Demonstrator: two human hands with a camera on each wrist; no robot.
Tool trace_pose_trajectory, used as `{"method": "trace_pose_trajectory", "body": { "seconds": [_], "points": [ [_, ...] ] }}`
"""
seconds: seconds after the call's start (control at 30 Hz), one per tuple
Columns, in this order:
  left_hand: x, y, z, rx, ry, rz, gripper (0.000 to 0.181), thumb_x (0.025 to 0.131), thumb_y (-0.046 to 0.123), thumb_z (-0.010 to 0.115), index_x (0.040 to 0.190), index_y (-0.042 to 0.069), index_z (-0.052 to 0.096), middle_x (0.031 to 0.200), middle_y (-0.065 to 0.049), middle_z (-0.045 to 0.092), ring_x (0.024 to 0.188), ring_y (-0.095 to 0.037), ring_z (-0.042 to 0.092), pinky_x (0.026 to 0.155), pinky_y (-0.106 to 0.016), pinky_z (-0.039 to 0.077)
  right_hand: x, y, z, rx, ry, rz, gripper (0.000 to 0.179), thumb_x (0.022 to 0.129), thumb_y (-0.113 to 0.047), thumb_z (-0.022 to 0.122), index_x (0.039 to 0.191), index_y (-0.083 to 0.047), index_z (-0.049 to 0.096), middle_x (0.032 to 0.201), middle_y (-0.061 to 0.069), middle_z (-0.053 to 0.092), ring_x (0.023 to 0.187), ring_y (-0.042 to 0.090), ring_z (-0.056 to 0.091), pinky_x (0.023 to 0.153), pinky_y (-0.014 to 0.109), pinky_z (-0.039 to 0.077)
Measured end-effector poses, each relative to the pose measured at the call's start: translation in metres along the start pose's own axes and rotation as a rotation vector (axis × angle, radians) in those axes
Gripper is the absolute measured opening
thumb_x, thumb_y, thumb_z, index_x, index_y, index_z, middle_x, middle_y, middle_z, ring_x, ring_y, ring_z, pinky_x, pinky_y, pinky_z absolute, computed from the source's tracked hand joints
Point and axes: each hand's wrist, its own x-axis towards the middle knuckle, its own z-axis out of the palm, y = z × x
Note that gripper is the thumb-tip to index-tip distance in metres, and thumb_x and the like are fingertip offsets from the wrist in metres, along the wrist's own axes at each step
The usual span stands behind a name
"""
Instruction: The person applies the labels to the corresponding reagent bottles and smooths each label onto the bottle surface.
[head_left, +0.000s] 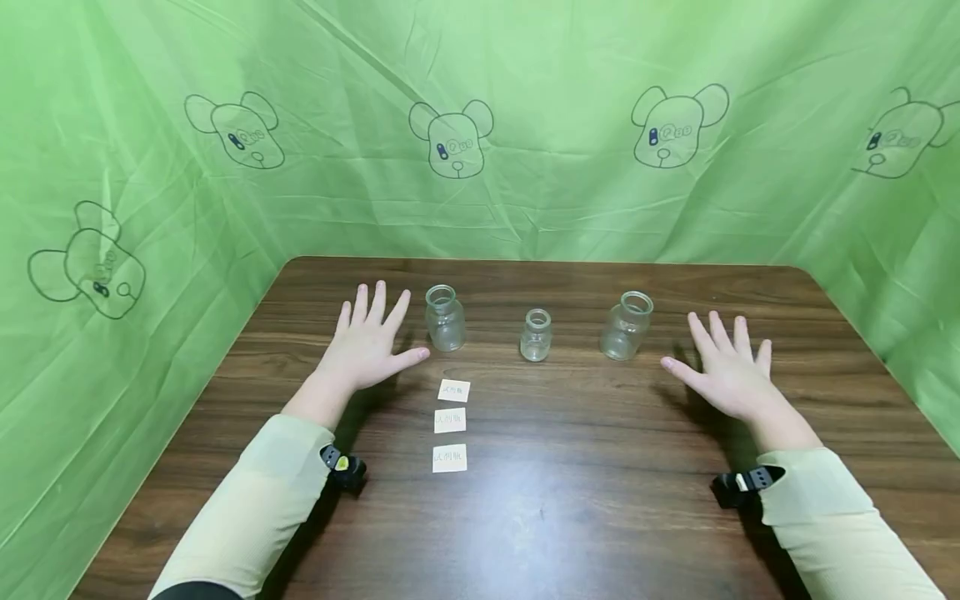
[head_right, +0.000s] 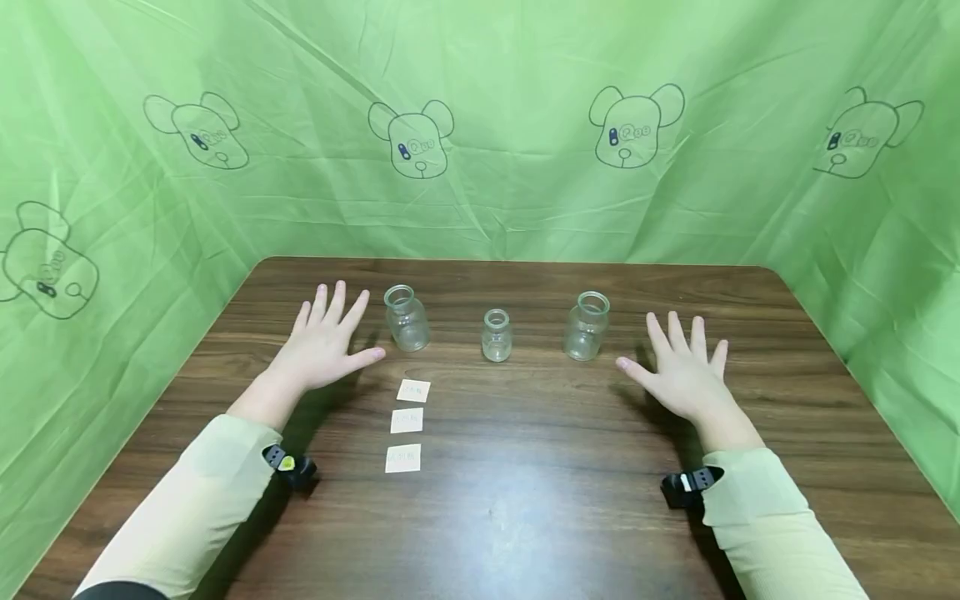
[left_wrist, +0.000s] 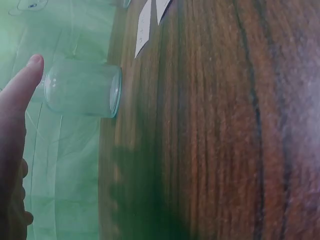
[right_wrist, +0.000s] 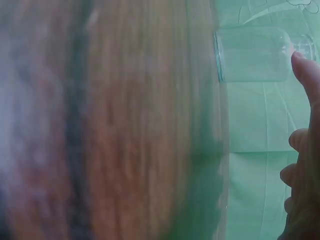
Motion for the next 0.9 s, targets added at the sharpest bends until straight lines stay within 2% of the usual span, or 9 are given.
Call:
{"method": "trace_pose_trajectory", "body": {
  "seconds": [0.1, 0.2, 0.33, 0.57, 0.7, 0.77, 0.9],
  "points": [
    [-0.003, 0.0, 0.002, -0.082, 0.002, 0.008, 0.098, 0.081, 0.077, 0.036, 0.151, 0.019, 0.0, 0.153, -0.019, -0.009, 0.138, -0.04, -0.009, 0.106, -0.061, 0.01, -0.002, -0.003, 0.001, 0.056, -0.014, -0.012, 0.088, 0.092, -0.059, 0.041, 0.15, -0.013, -0.006, 0.151, 0.028, -0.006, 0.131, 0.048, -0.023, 0.091, 0.074, -0.012],
    [-0.006, 0.0, 0.003, -0.223, -0.003, 0.019, 0.098, 0.082, 0.072, 0.044, 0.151, 0.017, 0.001, 0.154, -0.018, -0.005, 0.139, -0.039, -0.001, 0.104, -0.061, 0.017, -0.003, -0.004, 0.003, 0.135, -0.007, -0.038, 0.088, 0.092, -0.055, 0.047, 0.15, -0.011, -0.003, 0.151, 0.028, 0.001, 0.133, 0.052, -0.011, 0.093, 0.074, -0.003],
    [-0.007, 0.001, 0.004, -0.391, -0.011, 0.047, 0.095, 0.085, 0.061, 0.054, 0.151, 0.016, 0.003, 0.155, -0.015, -0.002, 0.139, -0.039, 0.006, 0.106, -0.059, 0.015, -0.004, -0.001, 0.006, 0.242, 0.036, -0.085, 0.088, 0.091, -0.047, 0.054, 0.15, -0.005, 0.002, 0.149, 0.03, 0.011, 0.133, 0.054, 0.004, 0.096, 0.071, 0.006],
    [-0.008, 0.004, 0.008, -0.506, -0.008, 0.064, 0.095, 0.084, 0.046, 0.065, 0.151, 0.016, 0.005, 0.156, -0.01, 0.001, 0.139, -0.039, 0.007, 0.106, -0.058, 0.013, -0.006, -0.001, 0.008, 0.421, 0.06, -0.095, 0.086, 0.091, -0.037, 0.06, 0.149, -0.003, 0.007, 0.144, 0.032, 0.024, 0.129, 0.052, 0.023, 0.096, 0.065, 0.022],
    [-0.012, 0.005, 0.01, -0.571, 0.01, 0.051, 0.098, 0.08, 0.043, 0.071, 0.151, 0.017, 0.009, 0.155, -0.011, 0.009, 0.139, -0.036, 0.009, 0.106, -0.058, 0.014, -0.006, -0.005, 0.011, 0.497, 0.091, -0.089, 0.08, 0.091, -0.032, 0.061, 0.148, -0.003, 0.014, 0.14, 0.028, 0.033, 0.124, 0.047, 0.034, 0.093, 0.061, 0.03],
    [-0.014, 0.005, 0.011, -0.608, 0.028, 0.045, 0.097, 0.078, 0.044, 0.072, 0.15, 0.017, 0.014, 0.153, -0.012, 0.016, 0.137, -0.036, 0.016, 0.104, -0.058, 0.021, -0.007, -0.007, 0.013, 0.525, 0.117, -0.095, 0.076, 0.091, -0.03, 0.061, 0.147, -0.002, 0.019, 0.137, 0.025, 0.037, 0.122, 0.045, 0.039, 0.092, 0.057, 0.034],
    [-0.016, 0.005, 0.014, -0.685, 0.083, 0.045, 0.089, 0.077, 0.044, 0.074, 0.147, 0.016, 0.026, 0.145, -0.012, 0.029, 0.128, -0.031, 0.034, 0.099, -0.055, 0.031, -0.008, -0.011, 0.017, 0.575, 0.154, -0.113, 0.069, 0.091, -0.026, 0.063, 0.144, -0.002, 0.026, 0.133, 0.023, 0.043, 0.115, 0.033, 0.048, 0.086, 0.028, 0.043]
  ]
}}
